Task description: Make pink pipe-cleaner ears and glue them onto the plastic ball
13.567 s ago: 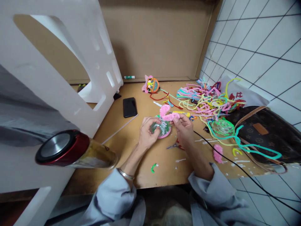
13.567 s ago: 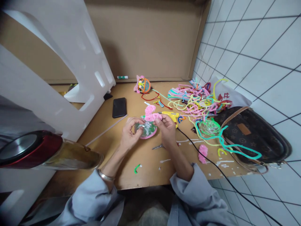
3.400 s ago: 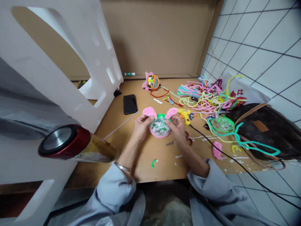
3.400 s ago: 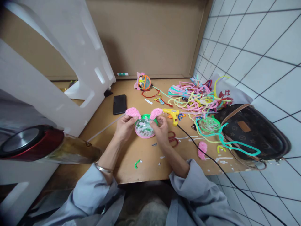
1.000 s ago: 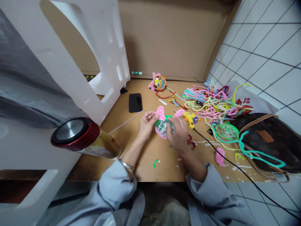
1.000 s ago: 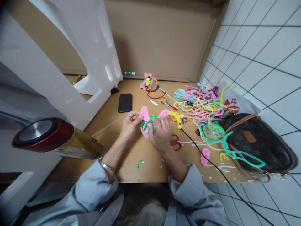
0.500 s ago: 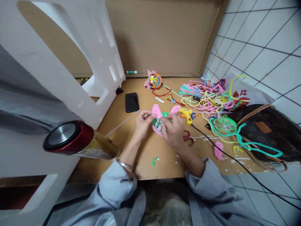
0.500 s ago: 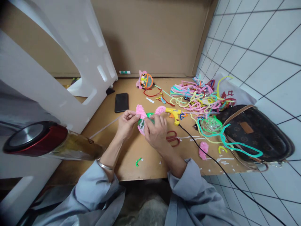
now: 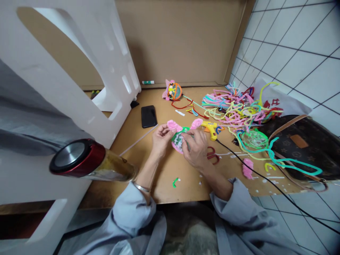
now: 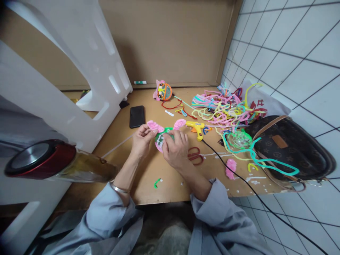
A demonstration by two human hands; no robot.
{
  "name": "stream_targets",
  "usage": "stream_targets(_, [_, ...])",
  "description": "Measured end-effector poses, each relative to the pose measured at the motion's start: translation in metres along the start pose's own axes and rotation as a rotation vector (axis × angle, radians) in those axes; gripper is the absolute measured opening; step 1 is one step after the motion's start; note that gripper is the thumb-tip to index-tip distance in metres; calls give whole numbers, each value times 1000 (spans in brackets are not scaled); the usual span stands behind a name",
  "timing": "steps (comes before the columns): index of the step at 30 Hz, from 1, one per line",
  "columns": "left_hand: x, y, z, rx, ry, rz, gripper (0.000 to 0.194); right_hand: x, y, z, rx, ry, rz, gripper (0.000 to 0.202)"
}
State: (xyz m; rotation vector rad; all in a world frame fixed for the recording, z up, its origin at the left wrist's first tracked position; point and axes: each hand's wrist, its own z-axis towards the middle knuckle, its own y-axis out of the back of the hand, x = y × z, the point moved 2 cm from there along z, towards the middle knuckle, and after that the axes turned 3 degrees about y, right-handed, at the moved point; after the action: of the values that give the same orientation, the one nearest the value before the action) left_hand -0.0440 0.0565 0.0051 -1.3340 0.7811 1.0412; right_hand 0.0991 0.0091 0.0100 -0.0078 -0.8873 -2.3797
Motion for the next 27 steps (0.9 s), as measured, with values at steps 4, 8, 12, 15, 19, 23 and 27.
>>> stream_targets(4, [0,-6,-4,-18,-3,24,40,1,-1,-1,-28,8,35,22])
stream_targets(8, [0,-7,-6,-46,-29,53,34,3,0,-1,-6,-3,41,21])
stream_targets(12, [2,-7,-7,-49,-17,60,33,4,0,-1,-14,4,40,20])
stream_targets(15, [3,-6,-7,-39,20,42,32,4,0,0,-27,12,34,20])
stream_targets(19, [4,-5,-6,-41,50,29,31,5,1,0,-71,36,24,19])
stream_targets(23, [5,-5,-6,-44,67,22,30,5,1,1,-40,18,31,20])
stream_targets(27, [6,-4,-5,-36,68,28,29,5,1,0,-52,21,40,20])
